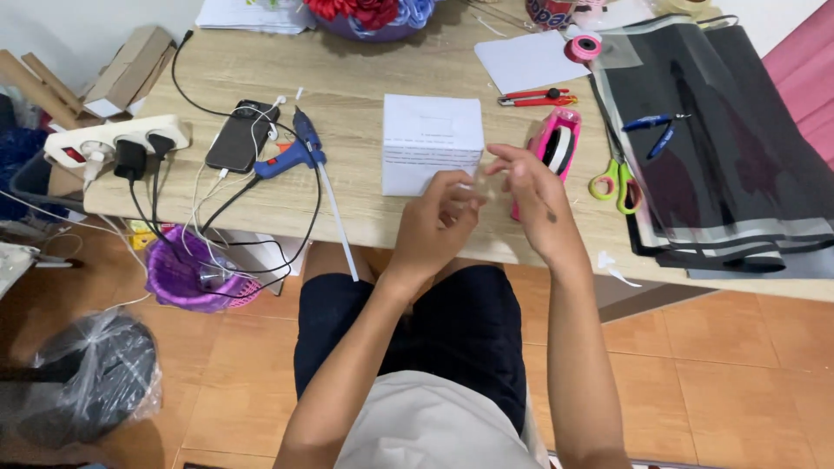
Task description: The person folds a white paper sheet into a small box shape and secures the edges with clear adhesive tape. They repeatedly apply tape to different sides, press the edges, and adjust the box to maintain its form.
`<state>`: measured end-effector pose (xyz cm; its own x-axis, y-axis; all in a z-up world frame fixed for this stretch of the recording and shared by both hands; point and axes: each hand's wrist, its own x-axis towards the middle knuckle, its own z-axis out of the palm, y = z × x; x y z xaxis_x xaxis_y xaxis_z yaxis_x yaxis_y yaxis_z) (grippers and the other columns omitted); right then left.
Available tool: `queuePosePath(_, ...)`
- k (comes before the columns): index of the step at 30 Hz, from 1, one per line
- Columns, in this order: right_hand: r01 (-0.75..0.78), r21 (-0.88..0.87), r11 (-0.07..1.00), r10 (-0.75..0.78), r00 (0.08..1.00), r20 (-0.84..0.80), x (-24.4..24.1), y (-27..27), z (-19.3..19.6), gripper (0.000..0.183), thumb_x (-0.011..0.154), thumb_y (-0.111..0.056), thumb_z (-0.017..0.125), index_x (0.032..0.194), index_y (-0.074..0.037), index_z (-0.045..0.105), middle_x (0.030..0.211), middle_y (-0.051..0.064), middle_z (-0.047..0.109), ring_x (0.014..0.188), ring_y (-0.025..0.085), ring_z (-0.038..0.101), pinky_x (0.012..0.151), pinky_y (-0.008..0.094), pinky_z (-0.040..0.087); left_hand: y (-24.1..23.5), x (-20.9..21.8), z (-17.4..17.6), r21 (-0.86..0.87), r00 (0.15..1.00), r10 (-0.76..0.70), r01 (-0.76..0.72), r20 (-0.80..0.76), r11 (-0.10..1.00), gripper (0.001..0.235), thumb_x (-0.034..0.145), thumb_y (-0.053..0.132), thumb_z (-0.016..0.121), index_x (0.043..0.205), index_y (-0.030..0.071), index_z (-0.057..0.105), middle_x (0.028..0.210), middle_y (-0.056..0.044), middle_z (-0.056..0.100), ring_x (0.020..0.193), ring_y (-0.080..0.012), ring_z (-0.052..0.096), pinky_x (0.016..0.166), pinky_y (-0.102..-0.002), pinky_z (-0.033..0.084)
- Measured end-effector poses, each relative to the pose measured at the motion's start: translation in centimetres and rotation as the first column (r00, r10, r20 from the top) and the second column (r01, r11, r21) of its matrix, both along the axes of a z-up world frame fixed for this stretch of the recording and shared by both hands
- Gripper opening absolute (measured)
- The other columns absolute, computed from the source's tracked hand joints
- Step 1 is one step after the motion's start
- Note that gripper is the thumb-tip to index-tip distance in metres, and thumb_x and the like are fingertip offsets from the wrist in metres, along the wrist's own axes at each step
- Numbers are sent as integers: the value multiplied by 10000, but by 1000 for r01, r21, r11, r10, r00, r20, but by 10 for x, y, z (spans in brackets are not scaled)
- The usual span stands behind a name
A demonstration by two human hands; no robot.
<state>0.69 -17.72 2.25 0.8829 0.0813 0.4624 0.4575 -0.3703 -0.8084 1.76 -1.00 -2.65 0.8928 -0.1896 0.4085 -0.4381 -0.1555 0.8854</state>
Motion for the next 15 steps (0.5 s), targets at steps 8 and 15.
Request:
queuePosePath(8, -228, 55, 972, 234, 961, -147, 29, 12, 27, 228, 929, -126, 766, 1145, -61, 741, 992, 57, 698, 777, 81, 498, 727, 220, 425, 11, 4, 11, -167, 995, -88, 78, -55, 983, 263, 896, 123, 642, 1152, 168, 598, 911, -44, 778, 695, -132, 732, 644, -240, 557)
queuePosePath(15, -37, -176, 984, 39, 999, 11, 57, 8, 16, 39, 994, -168, 771, 1033, -161, 774, 901, 10, 643, 799, 102, 532, 683, 228, 387, -7, 16, 3, -378, 973, -118, 35, -198, 925, 164, 1022, 183, 573, 1147, 109, 648, 862, -110, 758, 657, -176, 740, 601, -251, 559)
